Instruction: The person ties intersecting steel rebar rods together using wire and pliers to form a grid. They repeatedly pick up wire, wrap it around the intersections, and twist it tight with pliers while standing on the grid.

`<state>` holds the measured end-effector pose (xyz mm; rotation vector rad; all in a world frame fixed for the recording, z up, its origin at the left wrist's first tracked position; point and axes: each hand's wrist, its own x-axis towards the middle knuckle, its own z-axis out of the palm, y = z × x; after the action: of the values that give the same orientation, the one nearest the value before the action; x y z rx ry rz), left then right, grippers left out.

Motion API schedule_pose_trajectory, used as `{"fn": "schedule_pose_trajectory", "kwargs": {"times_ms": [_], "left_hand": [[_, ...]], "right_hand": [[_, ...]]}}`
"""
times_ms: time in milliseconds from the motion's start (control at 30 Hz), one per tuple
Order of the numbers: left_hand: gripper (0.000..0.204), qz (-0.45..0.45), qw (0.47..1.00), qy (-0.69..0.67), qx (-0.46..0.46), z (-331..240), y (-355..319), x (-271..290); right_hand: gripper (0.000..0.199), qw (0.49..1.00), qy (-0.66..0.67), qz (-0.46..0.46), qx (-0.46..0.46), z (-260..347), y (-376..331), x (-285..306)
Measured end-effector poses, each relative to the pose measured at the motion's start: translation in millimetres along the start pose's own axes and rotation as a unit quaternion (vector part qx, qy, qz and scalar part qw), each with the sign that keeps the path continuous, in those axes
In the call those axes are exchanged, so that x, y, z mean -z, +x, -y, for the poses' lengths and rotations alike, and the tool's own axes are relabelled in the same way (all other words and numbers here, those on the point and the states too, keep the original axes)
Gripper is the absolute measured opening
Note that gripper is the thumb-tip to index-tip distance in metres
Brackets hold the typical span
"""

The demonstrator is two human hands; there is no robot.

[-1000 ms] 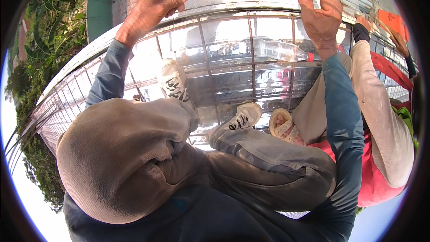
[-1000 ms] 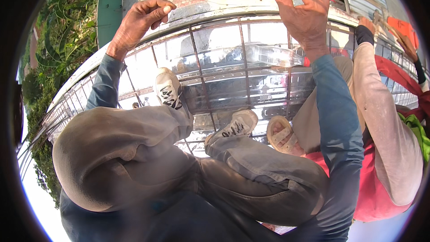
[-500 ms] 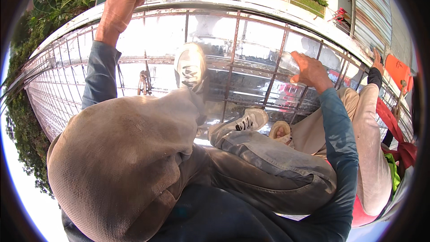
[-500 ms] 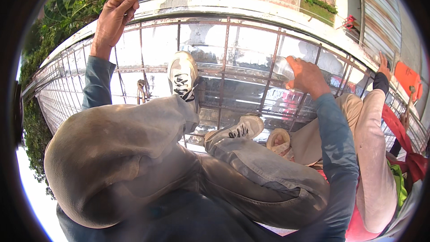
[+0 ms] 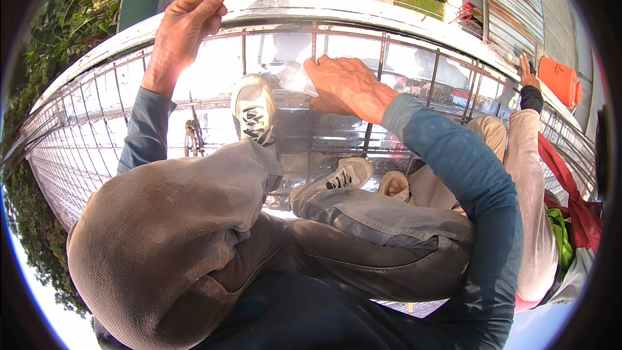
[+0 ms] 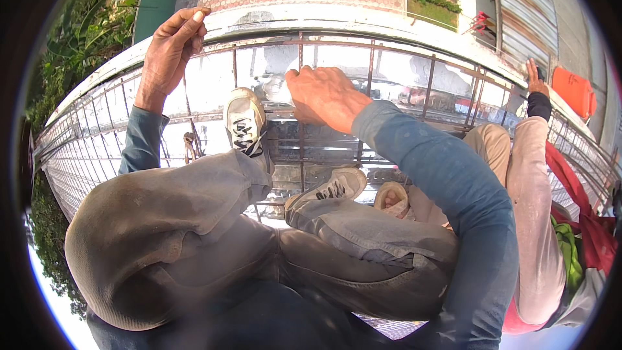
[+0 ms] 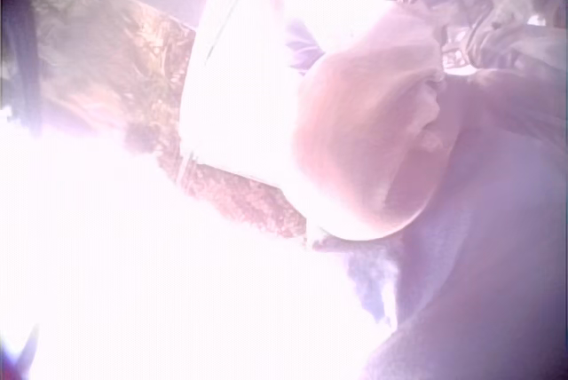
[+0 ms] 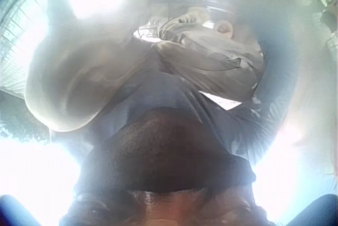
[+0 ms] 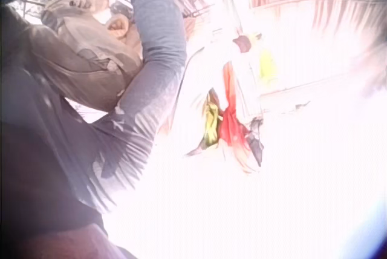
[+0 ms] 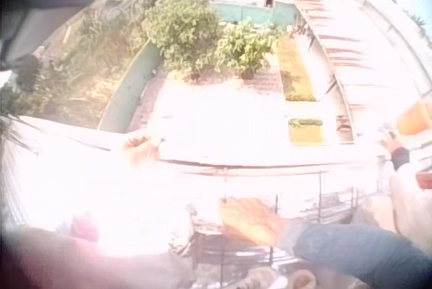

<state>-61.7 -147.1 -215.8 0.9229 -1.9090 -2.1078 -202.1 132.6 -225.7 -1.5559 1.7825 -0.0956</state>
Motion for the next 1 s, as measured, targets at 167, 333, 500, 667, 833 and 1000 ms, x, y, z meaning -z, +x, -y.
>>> {"fn": "schedule_pose_trajectory", "kwargs": {"times_ms": [167, 333, 500, 667, 833, 1000], "left_hand": [[0.024, 0.046, 0.995, 0.091, -0.01, 5.2, -3.0, -37.6], [0.024, 0.111, 0.968, 0.226, -0.001, -2.7, 3.0, -85.9], [0.02, 0.201, 0.957, 0.18, -0.103, 5.3, 25.9, -135.4], [0.021, 0.2, 0.957, 0.189, -0.088, 1.2, 51.2, -189.4], [0.023, 0.166, 0.963, 0.189, -0.1, 16.0, 71.4, -228.3], [0.026, 0.159, 0.942, 0.265, -0.129, 21.1, 82.0, -258.1]], "right_hand": [[0.027, 0.991, -0.027, -0.125, 0.044, 12.3, 12.2, -39.6], [0.015, 0.971, 0.007, -0.193, 0.139, 17.1, -28.6, 40.2], [0.018, 0.869, -0.131, -0.477, 0.023, -18.1, -34.2, 60.7], [0.024, 0.906, 0.121, -0.39, -0.106, -93.9, -62.6, 51.8], [0.028, 0.889, 0.168, -0.393, -0.164, -133.4, -84.4, 62.2], [0.023, 0.852, 0.173, -0.441, -0.223, -164.8, -86.4, 47.8]]}}
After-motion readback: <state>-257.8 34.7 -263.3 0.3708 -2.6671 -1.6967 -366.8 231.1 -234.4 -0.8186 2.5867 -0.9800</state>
